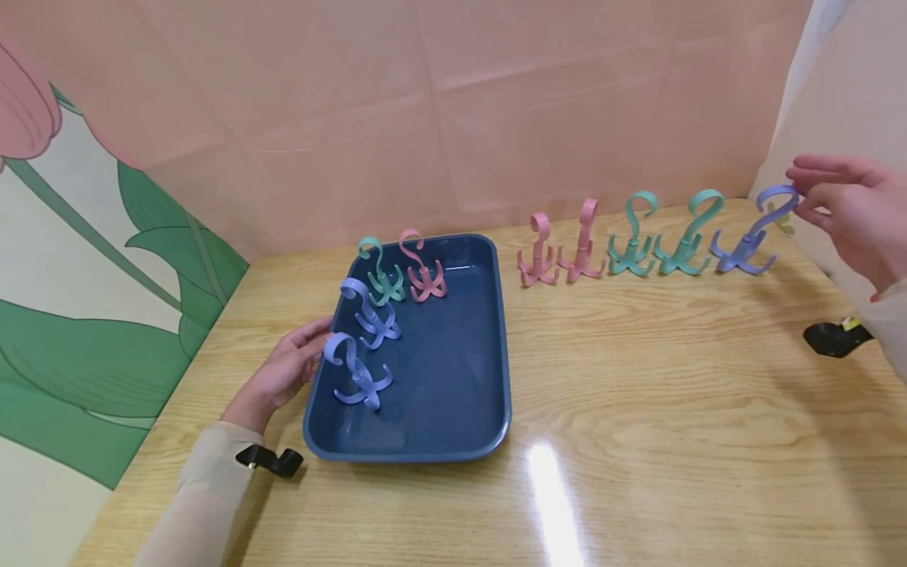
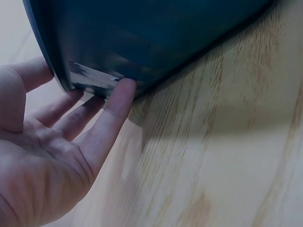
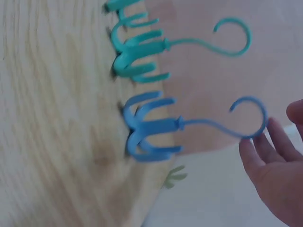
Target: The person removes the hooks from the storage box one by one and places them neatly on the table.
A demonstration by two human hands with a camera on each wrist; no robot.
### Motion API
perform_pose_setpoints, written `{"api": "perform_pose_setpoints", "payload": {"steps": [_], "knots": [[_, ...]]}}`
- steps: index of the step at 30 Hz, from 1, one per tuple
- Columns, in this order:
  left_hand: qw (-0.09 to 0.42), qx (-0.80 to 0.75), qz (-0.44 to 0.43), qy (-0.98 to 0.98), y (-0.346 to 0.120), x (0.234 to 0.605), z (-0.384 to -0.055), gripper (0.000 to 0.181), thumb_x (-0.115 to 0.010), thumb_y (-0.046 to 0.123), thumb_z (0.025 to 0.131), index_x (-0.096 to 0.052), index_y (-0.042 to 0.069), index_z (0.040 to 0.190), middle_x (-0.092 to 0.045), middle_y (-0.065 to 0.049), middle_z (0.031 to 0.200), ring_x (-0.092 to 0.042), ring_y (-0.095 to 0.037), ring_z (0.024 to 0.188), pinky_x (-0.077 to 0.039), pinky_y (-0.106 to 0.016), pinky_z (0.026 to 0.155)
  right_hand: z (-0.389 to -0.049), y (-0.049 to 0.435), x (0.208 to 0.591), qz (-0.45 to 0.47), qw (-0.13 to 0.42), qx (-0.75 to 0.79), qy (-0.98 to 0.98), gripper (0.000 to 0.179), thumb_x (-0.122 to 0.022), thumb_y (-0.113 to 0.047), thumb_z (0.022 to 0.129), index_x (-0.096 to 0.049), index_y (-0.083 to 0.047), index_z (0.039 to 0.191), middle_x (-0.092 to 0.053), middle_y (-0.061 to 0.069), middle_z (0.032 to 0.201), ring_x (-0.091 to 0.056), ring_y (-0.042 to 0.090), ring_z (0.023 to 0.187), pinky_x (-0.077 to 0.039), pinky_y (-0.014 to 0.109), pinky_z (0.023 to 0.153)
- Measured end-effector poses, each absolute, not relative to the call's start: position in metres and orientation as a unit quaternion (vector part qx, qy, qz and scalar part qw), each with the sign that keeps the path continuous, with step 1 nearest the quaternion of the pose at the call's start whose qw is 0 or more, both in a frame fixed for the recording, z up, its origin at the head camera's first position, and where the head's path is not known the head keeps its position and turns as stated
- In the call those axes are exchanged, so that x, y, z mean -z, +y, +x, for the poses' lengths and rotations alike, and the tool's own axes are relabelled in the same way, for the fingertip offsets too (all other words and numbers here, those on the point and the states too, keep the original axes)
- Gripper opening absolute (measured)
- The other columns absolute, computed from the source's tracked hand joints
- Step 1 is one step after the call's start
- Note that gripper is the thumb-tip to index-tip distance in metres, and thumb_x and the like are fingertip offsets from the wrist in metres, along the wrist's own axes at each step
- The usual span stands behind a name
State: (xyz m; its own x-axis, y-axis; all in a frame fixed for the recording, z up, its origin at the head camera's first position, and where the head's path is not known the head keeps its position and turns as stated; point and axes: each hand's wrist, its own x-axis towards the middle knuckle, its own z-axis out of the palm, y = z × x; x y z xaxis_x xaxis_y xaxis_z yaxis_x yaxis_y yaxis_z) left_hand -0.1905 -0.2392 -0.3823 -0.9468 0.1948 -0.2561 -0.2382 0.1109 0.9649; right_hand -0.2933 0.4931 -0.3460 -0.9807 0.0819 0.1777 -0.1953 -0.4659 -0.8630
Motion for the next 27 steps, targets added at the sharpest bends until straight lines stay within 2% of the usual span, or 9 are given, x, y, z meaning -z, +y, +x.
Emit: {"api": "perform_pose_setpoints", "payload": {"steps": [3, 9, 11, 13, 17, 21, 23, 24, 27], "knots": [[0.162, -0.668, -0.018, 0.726, -0.240, 0.383, -0.191, 0.046, -0.056, 0.028, 0.094, -0.045, 0.018, 0.137, -0.049, -0.006, 0.134, -0.053, -0.024, 0.114, -0.051, -0.046, 0.076, -0.286, 0.471, 0.322, -0.025, 0.122, -0.815, -0.565, 0.054, -0.041, 0.024, 0.075, -0.067, -0.011, 0.107, -0.069, -0.007, 0.095, -0.056, -0.001, 0.085, -0.037, 0.009, 0.060], [0.164, -0.668, -0.018, 0.726, -0.240, 0.385, -0.191, 0.047, -0.057, 0.029, 0.093, -0.045, 0.019, 0.137, -0.050, -0.005, 0.133, -0.053, -0.025, 0.114, -0.051, -0.045, 0.076, -0.274, 0.443, 0.293, -0.081, 0.165, -0.777, -0.602, 0.055, -0.051, 0.022, 0.067, -0.071, -0.019, 0.097, -0.066, -0.018, 0.091, -0.049, -0.005, 0.080, -0.013, 0.020, 0.042], [0.164, -0.667, -0.019, 0.726, -0.240, 0.385, -0.191, 0.047, -0.057, 0.030, 0.093, -0.045, 0.019, 0.137, -0.050, -0.005, 0.132, -0.053, -0.024, 0.114, -0.052, -0.045, 0.076, -0.271, 0.435, 0.287, -0.088, 0.176, -0.771, -0.606, 0.056, -0.052, 0.022, 0.065, -0.072, -0.019, 0.098, -0.066, -0.019, 0.092, -0.048, -0.007, 0.086, -0.013, 0.016, 0.044], [0.164, -0.667, -0.021, 0.727, -0.240, 0.385, -0.191, 0.047, -0.057, 0.030, 0.093, -0.045, 0.019, 0.137, -0.051, -0.005, 0.132, -0.053, -0.024, 0.114, -0.052, -0.045, 0.076, -0.267, 0.427, 0.282, -0.100, 0.178, -0.762, -0.614, 0.055, -0.050, 0.021, 0.070, -0.070, -0.019, 0.103, -0.064, -0.020, 0.097, -0.043, -0.010, 0.099, -0.025, 0.008, 0.069], [0.165, -0.666, -0.024, 0.727, -0.240, 0.384, -0.190, 0.047, -0.057, 0.031, 0.093, -0.046, 0.020, 0.136, -0.051, -0.005, 0.132, -0.053, -0.025, 0.114, -0.051, -0.046, 0.077, -0.262, 0.409, 0.274, -0.088, 0.187, -0.757, -0.620, 0.052, -0.045, 0.019, 0.079, -0.066, -0.014, 0.113, -0.060, -0.016, 0.109, -0.036, -0.004, 0.111, -0.013, 0.016, 0.097], [0.167, -0.667, -0.025, 0.726, -0.241, 0.384, -0.190, 0.047, -0.058, 0.031, 0.092, -0.045, 0.020, 0.137, -0.050, -0.005, 0.132, -0.052, -0.025, 0.115, -0.051, -0.047, 0.078, -0.258, 0.392, 0.268, -0.028, 0.171, -0.782, -0.598, 0.046, -0.044, 0.019, 0.083, -0.064, -0.007, 0.116, -0.055, -0.006, 0.117, -0.044, 0.002, 0.098, -0.036, 0.008, 0.076], [0.166, -0.666, -0.025, 0.727, -0.241, 0.383, -0.190, 0.047, -0.058, 0.031, 0.092, -0.045, 0.020, 0.137, -0.050, -0.004, 0.133, -0.052, -0.025, 0.115, -0.051, -0.047, 0.078, -0.254, 0.381, 0.264, -0.011, 0.146, -0.782, -0.605, 0.045, -0.049, 0.017, 0.084, -0.061, -0.007, 0.120, -0.053, -0.006, 0.123, -0.045, 0.002, 0.104, -0.035, 0.010, 0.089], [0.166, -0.665, -0.026, 0.727, -0.240, 0.383, -0.190, 0.047, -0.058, 0.031, 0.092, -0.045, 0.020, 0.137, -0.050, -0.004, 0.133, -0.052, -0.025, 0.115, -0.051, -0.047, 0.078, -0.253, 0.375, 0.263, -0.002, 0.137, -0.782, -0.608, 0.043, -0.052, 0.016, 0.084, -0.061, -0.006, 0.120, -0.053, -0.005, 0.124, -0.047, 0.001, 0.098, -0.041, 0.009, 0.080], [0.166, -0.663, -0.025, 0.729, -0.240, 0.383, -0.190, 0.046, -0.057, 0.030, 0.093, -0.045, 0.021, 0.137, -0.050, -0.004, 0.133, -0.051, -0.025, 0.116, -0.051, -0.047, 0.078, -0.247, 0.356, 0.258, 0.016, 0.110, -0.778, -0.618, 0.043, -0.057, 0.014, 0.083, -0.060, -0.006, 0.121, -0.051, -0.004, 0.126, -0.046, 0.000, 0.103, -0.039, 0.012, 0.088]]}}
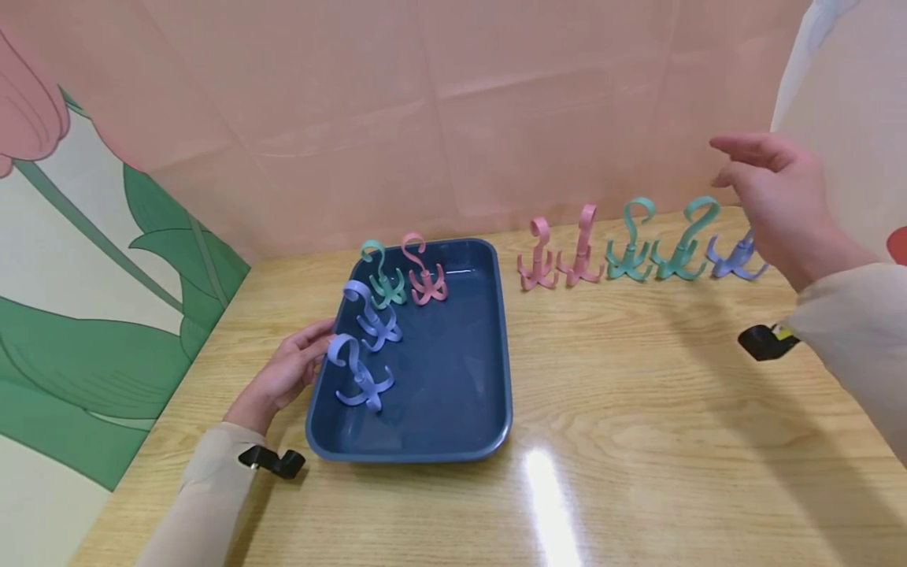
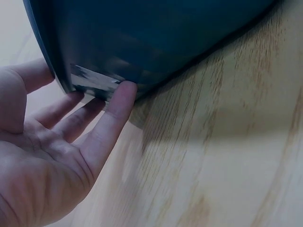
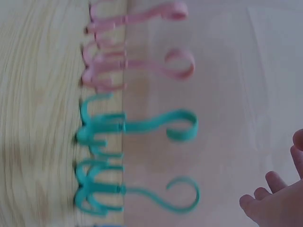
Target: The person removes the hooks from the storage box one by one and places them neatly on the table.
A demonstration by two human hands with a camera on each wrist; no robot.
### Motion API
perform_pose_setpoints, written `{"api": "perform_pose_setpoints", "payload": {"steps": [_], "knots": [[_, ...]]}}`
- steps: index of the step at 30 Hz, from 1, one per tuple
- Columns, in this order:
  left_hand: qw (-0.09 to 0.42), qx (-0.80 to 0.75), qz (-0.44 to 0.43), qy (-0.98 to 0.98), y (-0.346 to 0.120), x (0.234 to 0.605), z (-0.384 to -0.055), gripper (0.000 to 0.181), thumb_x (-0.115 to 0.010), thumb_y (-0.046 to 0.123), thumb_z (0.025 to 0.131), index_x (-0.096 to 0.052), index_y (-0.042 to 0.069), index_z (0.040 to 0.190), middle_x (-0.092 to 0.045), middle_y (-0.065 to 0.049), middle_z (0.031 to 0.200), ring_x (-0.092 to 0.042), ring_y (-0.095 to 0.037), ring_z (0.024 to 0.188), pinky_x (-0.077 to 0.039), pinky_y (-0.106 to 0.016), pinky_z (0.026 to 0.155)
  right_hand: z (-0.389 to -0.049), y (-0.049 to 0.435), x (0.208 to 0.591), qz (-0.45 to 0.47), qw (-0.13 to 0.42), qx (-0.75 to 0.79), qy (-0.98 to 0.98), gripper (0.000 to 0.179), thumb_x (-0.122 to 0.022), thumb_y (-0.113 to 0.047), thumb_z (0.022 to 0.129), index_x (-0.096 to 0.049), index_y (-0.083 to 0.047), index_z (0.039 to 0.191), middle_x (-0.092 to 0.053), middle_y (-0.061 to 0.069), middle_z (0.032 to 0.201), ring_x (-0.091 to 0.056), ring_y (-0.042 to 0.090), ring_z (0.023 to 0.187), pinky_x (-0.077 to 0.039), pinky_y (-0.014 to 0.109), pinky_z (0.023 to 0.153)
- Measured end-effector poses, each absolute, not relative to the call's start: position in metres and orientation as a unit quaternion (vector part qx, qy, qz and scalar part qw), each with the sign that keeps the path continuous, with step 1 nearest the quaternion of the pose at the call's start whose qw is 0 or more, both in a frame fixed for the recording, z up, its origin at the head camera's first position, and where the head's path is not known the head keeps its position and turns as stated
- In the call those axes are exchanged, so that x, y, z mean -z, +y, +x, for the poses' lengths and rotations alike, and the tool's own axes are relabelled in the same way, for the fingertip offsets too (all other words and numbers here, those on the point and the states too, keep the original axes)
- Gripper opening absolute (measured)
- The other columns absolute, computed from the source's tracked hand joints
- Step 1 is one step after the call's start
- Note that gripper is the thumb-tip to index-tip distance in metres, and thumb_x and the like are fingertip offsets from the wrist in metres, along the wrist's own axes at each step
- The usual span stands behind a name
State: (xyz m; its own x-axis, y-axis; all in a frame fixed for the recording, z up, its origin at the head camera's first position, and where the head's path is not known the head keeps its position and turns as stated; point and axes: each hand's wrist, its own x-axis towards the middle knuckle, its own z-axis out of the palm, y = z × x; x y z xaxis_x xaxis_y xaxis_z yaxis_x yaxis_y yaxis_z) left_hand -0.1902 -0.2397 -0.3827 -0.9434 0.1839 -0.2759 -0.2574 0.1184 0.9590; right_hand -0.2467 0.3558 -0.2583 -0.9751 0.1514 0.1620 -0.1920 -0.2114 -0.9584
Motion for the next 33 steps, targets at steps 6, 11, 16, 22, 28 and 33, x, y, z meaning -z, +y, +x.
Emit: {"api": "perform_pose_setpoints", "payload": {"steps": [6, 11, 16, 22, 28, 33], "knots": [[0.168, -0.662, -0.024, 0.730, -0.237, 0.382, -0.191, 0.044, -0.055, 0.028, 0.094, -0.045, 0.020, 0.137, -0.049, -0.004, 0.134, -0.051, -0.026, 0.116, -0.050, -0.047, 0.079, -0.238, 0.317, 0.252, 0.066, 0.070, -0.773, -0.627, 0.041, -0.059, 0.008, 0.085, -0.057, -0.004, 0.124, -0.051, -0.001, 0.124, -0.048, 0.005, 0.106, -0.041, 0.012, 0.084], [0.166, -0.663, -0.022, 0.729, -0.237, 0.381, -0.192, 0.044, -0.055, 0.028, 0.094, -0.045, 0.020, 0.137, -0.049, -0.004, 0.134, -0.051, -0.026, 0.116, -0.050, -0.047, 0.079, -0.234, 0.287, 0.250, 0.109, 0.046, -0.778, -0.617, 0.038, -0.060, 0.006, 0.086, -0.058, -0.002, 0.123, -0.054, 0.003, 0.123, -0.053, 0.011, 0.108, -0.042, 0.014, 0.087], [0.164, -0.663, -0.020, 0.730, -0.235, 0.382, -0.193, 0.044, -0.055, 0.029, 0.094, -0.045, 0.020, 0.137, -0.049, -0.004, 0.133, -0.051, -0.027, 0.116, -0.050, -0.046, 0.079, -0.236, 0.262, 0.250, 0.129, 0.037, -0.795, -0.591, 0.034, -0.064, 0.006, 0.083, -0.060, 0.001, 0.117, -0.058, 0.008, 0.115, -0.060, 0.014, 0.099, -0.049, 0.021, 0.079], [0.166, -0.660, -0.022, 0.732, -0.233, 0.382, -0.194, 0.045, -0.055, 0.030, 0.094, -0.045, 0.021, 0.137, -0.050, -0.003, 0.133, -0.050, -0.026, 0.117, -0.050, -0.047, 0.079, -0.234, 0.234, 0.254, 0.128, 0.004, -0.806, -0.578, 0.036, -0.067, 0.001, 0.082, -0.057, 0.003, 0.117, -0.055, 0.012, 0.113, -0.061, 0.018, 0.095, -0.050, 0.030, 0.080], [0.163, -0.662, -0.025, 0.731, -0.232, 0.383, -0.195, 0.044, -0.056, 0.029, 0.094, -0.047, 0.021, 0.136, -0.050, -0.003, 0.132, -0.051, -0.026, 0.116, -0.050, -0.047, 0.079, -0.232, 0.206, 0.260, 0.126, -0.013, -0.787, -0.603, 0.040, -0.069, -0.004, 0.082, -0.054, 0.003, 0.118, -0.052, 0.014, 0.115, -0.060, 0.022, 0.099, -0.049, 0.036, 0.080], [0.162, -0.665, -0.024, 0.729, -0.231, 0.383, -0.195, 0.044, -0.056, 0.028, 0.094, -0.046, 0.020, 0.136, -0.050, -0.004, 0.132, -0.051, -0.026, 0.116, -0.050, -0.047, 0.078, -0.232, 0.187, 0.264, 0.127, -0.020, -0.774, -0.620, 0.042, -0.070, -0.007, 0.082, -0.054, 0.001, 0.119, -0.053, 0.013, 0.115, -0.060, 0.024, 0.100, -0.049, 0.039, 0.080]]}}
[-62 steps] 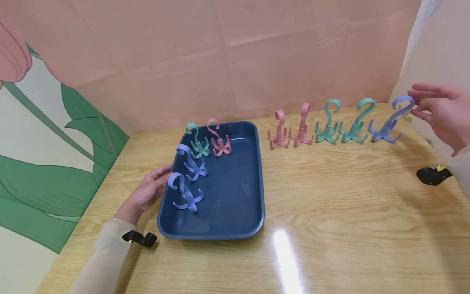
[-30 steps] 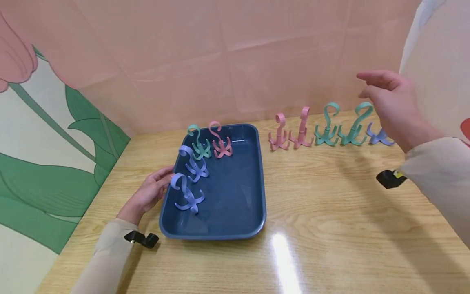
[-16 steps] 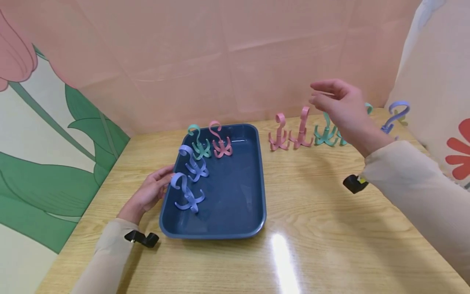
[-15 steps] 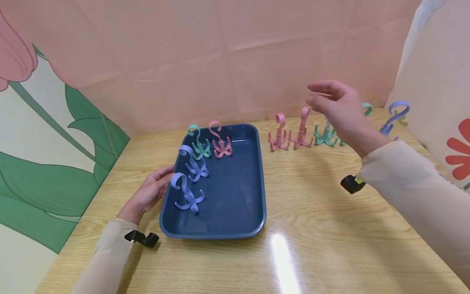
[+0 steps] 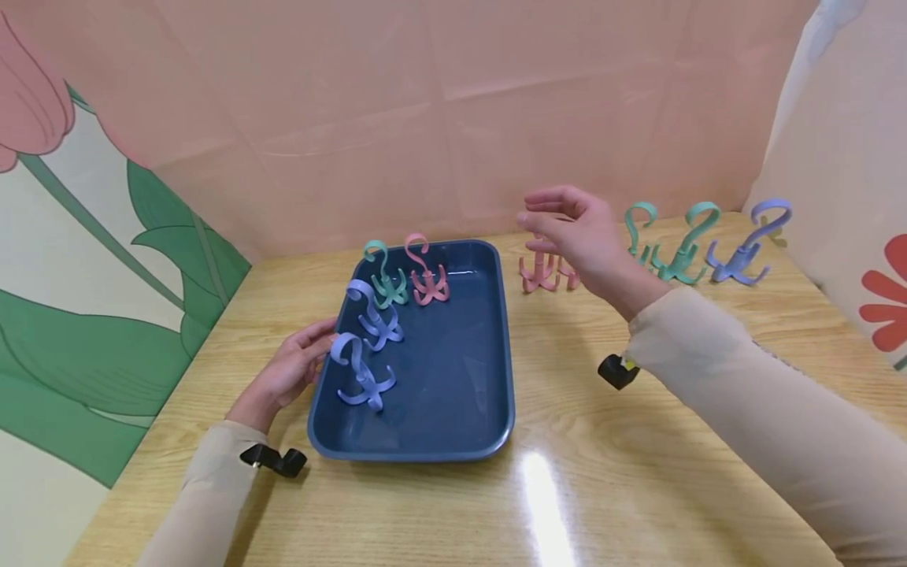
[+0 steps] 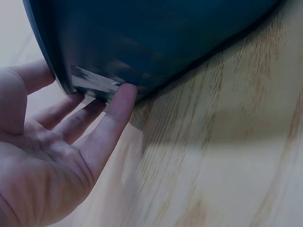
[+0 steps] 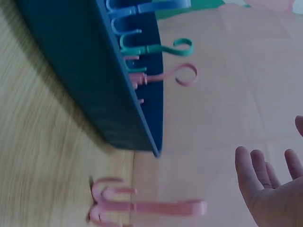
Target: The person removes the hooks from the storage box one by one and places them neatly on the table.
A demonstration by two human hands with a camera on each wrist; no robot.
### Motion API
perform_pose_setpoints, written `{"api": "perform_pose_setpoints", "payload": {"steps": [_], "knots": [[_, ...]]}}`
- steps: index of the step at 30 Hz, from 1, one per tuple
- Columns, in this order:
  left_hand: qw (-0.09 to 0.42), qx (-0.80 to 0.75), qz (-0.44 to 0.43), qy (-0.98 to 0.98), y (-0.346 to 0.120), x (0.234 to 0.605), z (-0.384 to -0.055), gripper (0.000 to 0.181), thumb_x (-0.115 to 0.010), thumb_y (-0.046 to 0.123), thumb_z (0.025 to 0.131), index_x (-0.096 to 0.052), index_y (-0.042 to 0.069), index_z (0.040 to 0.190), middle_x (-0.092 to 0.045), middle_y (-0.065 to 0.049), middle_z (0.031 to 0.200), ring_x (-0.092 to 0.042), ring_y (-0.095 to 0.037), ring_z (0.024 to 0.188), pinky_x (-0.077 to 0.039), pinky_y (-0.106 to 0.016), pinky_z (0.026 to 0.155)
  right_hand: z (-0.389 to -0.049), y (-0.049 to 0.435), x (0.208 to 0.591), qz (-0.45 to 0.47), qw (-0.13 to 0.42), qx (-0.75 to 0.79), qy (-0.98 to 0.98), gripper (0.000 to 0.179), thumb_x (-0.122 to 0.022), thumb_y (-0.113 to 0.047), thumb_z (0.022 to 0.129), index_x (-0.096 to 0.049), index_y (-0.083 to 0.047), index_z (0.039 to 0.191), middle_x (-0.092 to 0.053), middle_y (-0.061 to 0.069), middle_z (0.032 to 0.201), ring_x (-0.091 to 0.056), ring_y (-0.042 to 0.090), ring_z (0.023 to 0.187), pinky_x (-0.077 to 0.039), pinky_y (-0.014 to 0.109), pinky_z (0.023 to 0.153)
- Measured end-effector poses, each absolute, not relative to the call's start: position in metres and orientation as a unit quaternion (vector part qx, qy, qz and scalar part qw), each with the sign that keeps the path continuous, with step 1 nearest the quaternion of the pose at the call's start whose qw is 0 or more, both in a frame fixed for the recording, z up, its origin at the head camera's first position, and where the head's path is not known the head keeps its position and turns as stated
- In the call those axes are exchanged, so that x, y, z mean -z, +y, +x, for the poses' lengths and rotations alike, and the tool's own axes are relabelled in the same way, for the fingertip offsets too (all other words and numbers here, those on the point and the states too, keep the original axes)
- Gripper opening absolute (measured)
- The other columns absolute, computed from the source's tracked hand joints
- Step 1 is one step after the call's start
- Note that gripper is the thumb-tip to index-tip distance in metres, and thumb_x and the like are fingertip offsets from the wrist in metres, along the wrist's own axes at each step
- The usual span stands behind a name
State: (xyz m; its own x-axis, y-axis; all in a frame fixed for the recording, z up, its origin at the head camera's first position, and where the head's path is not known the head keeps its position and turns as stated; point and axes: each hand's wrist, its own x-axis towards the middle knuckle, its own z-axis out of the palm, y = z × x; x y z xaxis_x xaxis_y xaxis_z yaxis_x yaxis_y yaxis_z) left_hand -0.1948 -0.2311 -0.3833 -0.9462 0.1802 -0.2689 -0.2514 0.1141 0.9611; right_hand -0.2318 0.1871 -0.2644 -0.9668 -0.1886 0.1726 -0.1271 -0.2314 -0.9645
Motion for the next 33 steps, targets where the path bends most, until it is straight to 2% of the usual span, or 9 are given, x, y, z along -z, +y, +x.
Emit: {"api": "perform_pose_setpoints", "payload": {"steps": [6, 13, 20, 25, 33], "knots": [[0.164, -0.664, -0.023, 0.729, -0.231, 0.383, -0.194, 0.044, -0.055, 0.029, 0.094, -0.046, 0.021, 0.136, -0.051, -0.004, 0.131, -0.051, -0.027, 0.116, -0.050, -0.047, 0.079, -0.232, 0.167, 0.270, -0.122, 0.021, 0.766, 0.631, 0.040, -0.072, -0.010, 0.080, -0.057, 0.000, 0.116, -0.055, 0.013, 0.113, -0.056, 0.029, 0.106, -0.048, 0.041, 0.080], [0.166, -0.664, -0.022, 0.729, -0.230, 0.382, -0.194, 0.043, -0.054, 0.027, 0.095, -0.046, 0.020, 0.137, -0.050, -0.003, 0.132, -0.050, -0.027, 0.116, -0.050, -0.047, 0.079, -0.233, 0.145, 0.270, -0.093, 0.046, 0.779, 0.618, 0.043, -0.071, -0.014, 0.081, -0.055, 0.000, 0.118, -0.057, 0.014, 0.112, -0.061, 0.025, 0.100, -0.049, 0.042, 0.080], [0.163, -0.664, -0.024, 0.730, -0.231, 0.383, -0.194, 0.043, -0.054, 0.027, 0.095, -0.046, 0.021, 0.137, -0.050, -0.003, 0.132, -0.050, -0.027, 0.116, -0.051, -0.047, 0.078, -0.239, 0.121, 0.269, -0.068, 0.072, 0.797, 0.596, 0.042, -0.070, -0.015, 0.082, -0.056, -0.003, 0.119, -0.054, 0.015, 0.117, -0.056, 0.031, 0.108, -0.046, 0.048, 0.086], [0.164, -0.666, -0.025, 0.728, -0.232, 0.384, -0.195, 0.044, -0.055, 0.029, 0.094, -0.046, 0.021, 0.136, -0.050, -0.003, 0.132, -0.050, -0.027, 0.116, -0.050, -0.047, 0.079, -0.246, 0.106, 0.273, -0.037, 0.085, 0.813, 0.574, 0.037, -0.069, -0.015, 0.084, -0.058, -0.005, 0.118, -0.056, 0.012, 0.114, -0.055, 0.032, 0.109, -0.044, 0.050, 0.089], [0.165, -0.668, -0.021, 0.725, -0.232, 0.385, -0.196, 0.044, -0.057, 0.030, 0.093, -0.047, 0.023, 0.135, -0.050, -0.003, 0.132, -0.051, -0.026, 0.115, -0.051, -0.047, 0.078, -0.260, 0.087, 0.287, -0.015, 0.070, 0.823, 0.563, 0.029, -0.066, -0.011, 0.086, -0.060, -0.006, 0.114, -0.058, 0.011, 0.110, -0.058, 0.030, 0.104, -0.043, 0.051, 0.091]]}}
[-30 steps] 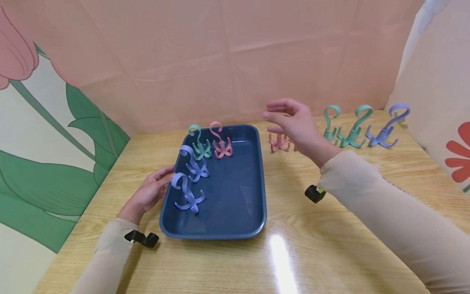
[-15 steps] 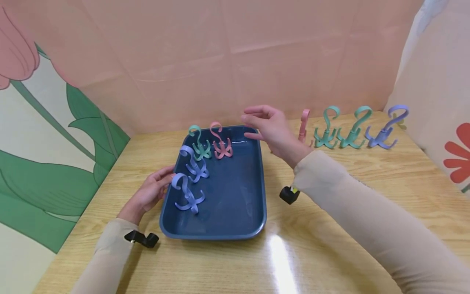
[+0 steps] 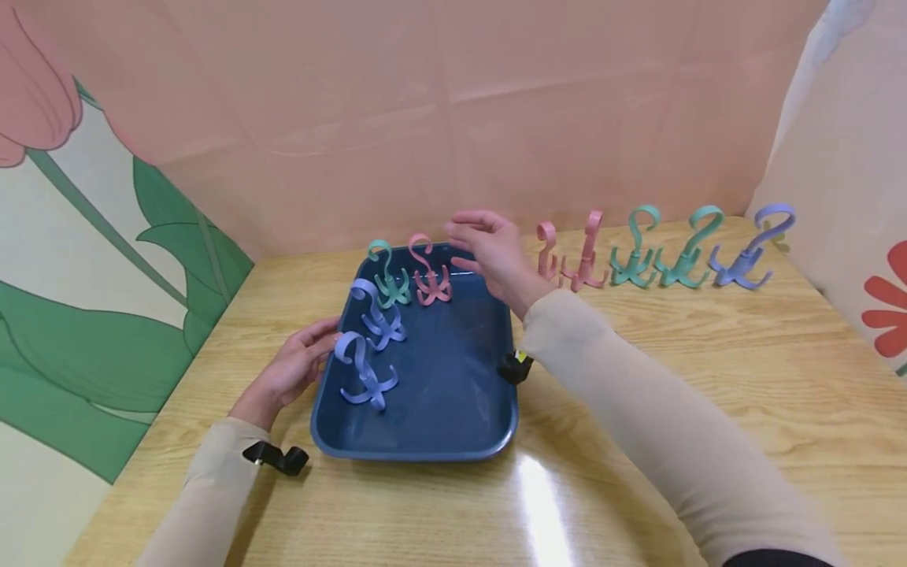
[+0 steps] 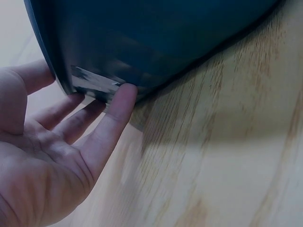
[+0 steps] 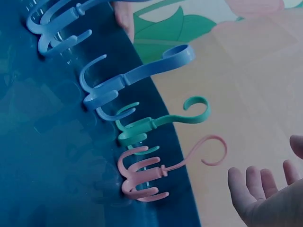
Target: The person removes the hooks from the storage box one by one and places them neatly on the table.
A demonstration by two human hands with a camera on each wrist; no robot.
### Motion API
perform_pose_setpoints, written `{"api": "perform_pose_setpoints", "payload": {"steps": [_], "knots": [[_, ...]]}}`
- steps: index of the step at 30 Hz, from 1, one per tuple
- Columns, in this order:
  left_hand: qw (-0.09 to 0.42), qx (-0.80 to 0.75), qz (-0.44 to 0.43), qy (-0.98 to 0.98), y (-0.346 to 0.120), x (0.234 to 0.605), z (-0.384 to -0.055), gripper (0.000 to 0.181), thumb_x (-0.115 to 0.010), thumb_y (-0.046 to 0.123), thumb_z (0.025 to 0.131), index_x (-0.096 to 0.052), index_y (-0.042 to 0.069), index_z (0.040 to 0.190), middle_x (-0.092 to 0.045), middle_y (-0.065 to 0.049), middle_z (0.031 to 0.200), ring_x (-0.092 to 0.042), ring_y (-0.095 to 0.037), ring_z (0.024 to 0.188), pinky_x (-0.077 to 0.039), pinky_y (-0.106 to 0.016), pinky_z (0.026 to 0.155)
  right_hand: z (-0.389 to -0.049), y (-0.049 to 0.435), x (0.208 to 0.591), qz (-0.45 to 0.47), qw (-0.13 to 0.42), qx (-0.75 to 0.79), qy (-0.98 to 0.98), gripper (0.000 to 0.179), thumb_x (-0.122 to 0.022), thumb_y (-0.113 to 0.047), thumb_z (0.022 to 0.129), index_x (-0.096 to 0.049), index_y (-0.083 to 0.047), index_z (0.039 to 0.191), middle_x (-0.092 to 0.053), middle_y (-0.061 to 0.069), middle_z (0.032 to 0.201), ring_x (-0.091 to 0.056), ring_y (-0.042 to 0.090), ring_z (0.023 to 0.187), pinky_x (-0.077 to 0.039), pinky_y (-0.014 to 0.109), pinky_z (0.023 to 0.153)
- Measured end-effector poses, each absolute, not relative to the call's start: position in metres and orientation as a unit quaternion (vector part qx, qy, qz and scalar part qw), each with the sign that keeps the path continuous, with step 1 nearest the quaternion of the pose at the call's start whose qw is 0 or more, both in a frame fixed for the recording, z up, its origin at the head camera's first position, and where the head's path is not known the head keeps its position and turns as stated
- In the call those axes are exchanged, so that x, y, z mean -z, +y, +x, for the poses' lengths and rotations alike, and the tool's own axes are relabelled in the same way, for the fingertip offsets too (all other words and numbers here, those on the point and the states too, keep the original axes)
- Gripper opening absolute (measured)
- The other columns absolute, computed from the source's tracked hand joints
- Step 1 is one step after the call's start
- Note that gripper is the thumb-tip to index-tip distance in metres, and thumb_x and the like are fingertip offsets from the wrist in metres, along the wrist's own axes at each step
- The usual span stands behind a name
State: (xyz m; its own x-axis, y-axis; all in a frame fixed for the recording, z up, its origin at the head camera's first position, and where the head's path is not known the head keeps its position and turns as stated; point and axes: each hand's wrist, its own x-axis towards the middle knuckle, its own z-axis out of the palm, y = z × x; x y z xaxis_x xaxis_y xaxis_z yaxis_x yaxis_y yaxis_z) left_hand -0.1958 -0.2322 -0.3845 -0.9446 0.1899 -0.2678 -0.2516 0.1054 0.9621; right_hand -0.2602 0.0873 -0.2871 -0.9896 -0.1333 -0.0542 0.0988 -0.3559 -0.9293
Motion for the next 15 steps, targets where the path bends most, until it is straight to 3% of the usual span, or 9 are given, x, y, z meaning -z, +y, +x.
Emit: {"api": "perform_pose_setpoints", "payload": {"steps": [6, 10, 15], "knots": [[0.167, -0.668, -0.022, 0.725, -0.233, 0.384, -0.196, 0.044, -0.057, 0.030, 0.093, -0.046, 0.023, 0.136, -0.050, -0.003, 0.132, -0.052, -0.026, 0.115, -0.051, -0.047, 0.078, -0.266, 0.072, 0.300, -0.020, 0.041, 0.828, 0.560, 0.026, -0.064, -0.008, 0.087, -0.060, -0.004, 0.112, -0.056, 0.012, 0.111, -0.050, 0.038, 0.114, -0.040, 0.053, 0.093], [0.169, -0.666, -0.023, 0.726, -0.233, 0.383, -0.196, 0.045, -0.057, 0.031, 0.093, -0.046, 0.023, 0.136, -0.050, -0.003, 0.133, -0.051, -0.027, 0.115, -0.050, -0.047, 0.078, -0.271, 0.061, 0.308, -0.024, 0.027, 0.825, 0.564, 0.025, -0.065, -0.006, 0.086, -0.060, -0.004, 0.111, -0.056, 0.012, 0.109, -0.051, 0.037, 0.112, -0.039, 0.055, 0.093], [0.169, -0.665, -0.021, 0.727, -0.232, 0.383, -0.196, 0.045, -0.058, 0.031, 0.092, -0.046, 0.023, 0.136, -0.050, -0.003, 0.133, -0.051, -0.027, 0.115, -0.050, -0.047, 0.078, -0.275, 0.052, 0.315, -0.025, 0.013, 0.791, 0.612, 0.030, -0.069, -0.010, 0.084, -0.062, -0.006, 0.113, -0.057, 0.011, 0.109, -0.055, 0.032, 0.109, -0.046, 0.049, 0.087]]}}
